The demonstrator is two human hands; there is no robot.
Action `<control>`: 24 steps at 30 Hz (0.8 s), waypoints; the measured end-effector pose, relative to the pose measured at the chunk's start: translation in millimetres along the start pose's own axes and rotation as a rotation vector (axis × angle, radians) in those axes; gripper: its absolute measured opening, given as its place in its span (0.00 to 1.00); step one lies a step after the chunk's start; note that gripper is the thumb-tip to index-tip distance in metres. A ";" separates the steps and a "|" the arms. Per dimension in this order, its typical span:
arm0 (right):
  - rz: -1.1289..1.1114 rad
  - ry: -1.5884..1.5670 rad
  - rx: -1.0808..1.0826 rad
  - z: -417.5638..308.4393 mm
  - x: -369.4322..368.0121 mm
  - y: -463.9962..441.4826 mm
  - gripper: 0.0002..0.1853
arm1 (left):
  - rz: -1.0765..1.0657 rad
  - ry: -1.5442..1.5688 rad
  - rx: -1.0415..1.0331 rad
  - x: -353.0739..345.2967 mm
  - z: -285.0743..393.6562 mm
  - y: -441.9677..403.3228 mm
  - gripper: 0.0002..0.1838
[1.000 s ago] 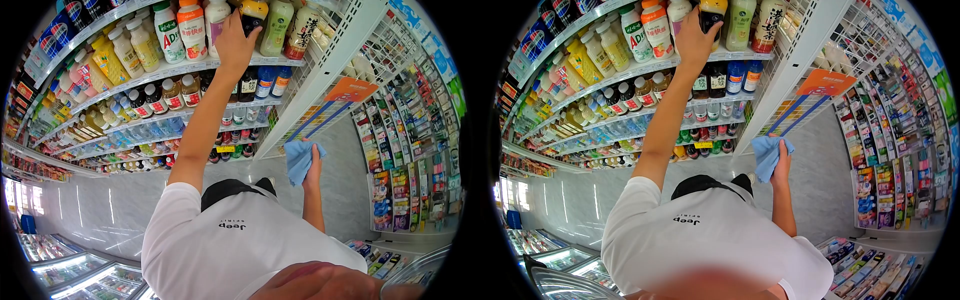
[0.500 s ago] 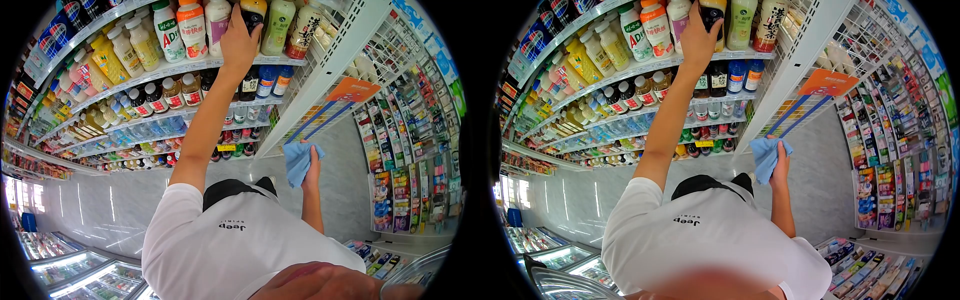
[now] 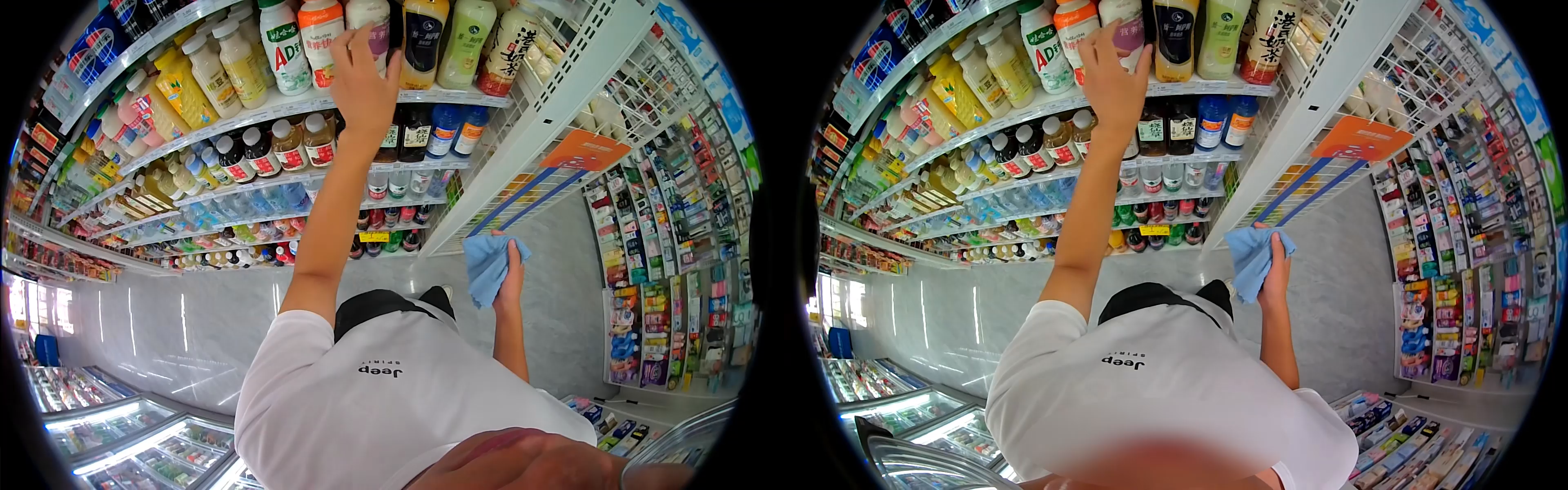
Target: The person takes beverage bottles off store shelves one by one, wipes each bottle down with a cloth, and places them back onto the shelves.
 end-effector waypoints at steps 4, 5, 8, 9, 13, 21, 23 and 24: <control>-0.017 0.001 -0.033 3.4 -4.6 -2.1 0.24 | 0.015 -0.076 -0.048 18.7 8.0 -22.9 0.41; -0.020 -0.001 -0.036 4.1 -5.5 -2.2 0.24 | 0.004 -0.109 -0.075 21.5 12.8 -27.1 0.44; -0.031 0.003 -0.037 4.3 -9.9 -4.6 0.24 | -0.079 -0.104 -0.014 10.6 1.1 -37.8 0.47; -0.032 0.009 -0.034 3.2 -11.6 -4.1 0.24 | -0.103 -0.108 0.000 8.0 0.3 -41.8 0.47; -0.035 0.015 -0.023 3.4 -13.4 -3.2 0.24 | -0.204 -0.127 0.091 -5.1 -8.8 -52.6 0.51; -0.004 -0.002 -0.011 5.8 -7.7 -1.0 0.24 | -0.147 -0.090 0.001 -7.2 -11.6 -52.8 0.50; -0.004 0.000 -0.011 5.9 -7.1 -0.8 0.24 | -0.098 -0.063 -0.066 -0.6 -3.8 -48.4 0.49; -0.007 0.003 -0.013 6.1 -7.2 -0.8 0.24 | -0.073 -0.050 -0.099 3.2 0.1 -45.6 0.48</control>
Point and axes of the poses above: each hand's wrist, its own y-axis away from the middle knuckle, its own x-axis out of the back of the hand, z = x × y, the point moved 8 cm from there along -y, towards the middle knuckle, and after that the axes turned 8 degrees about -z, right-handed, at the moved point
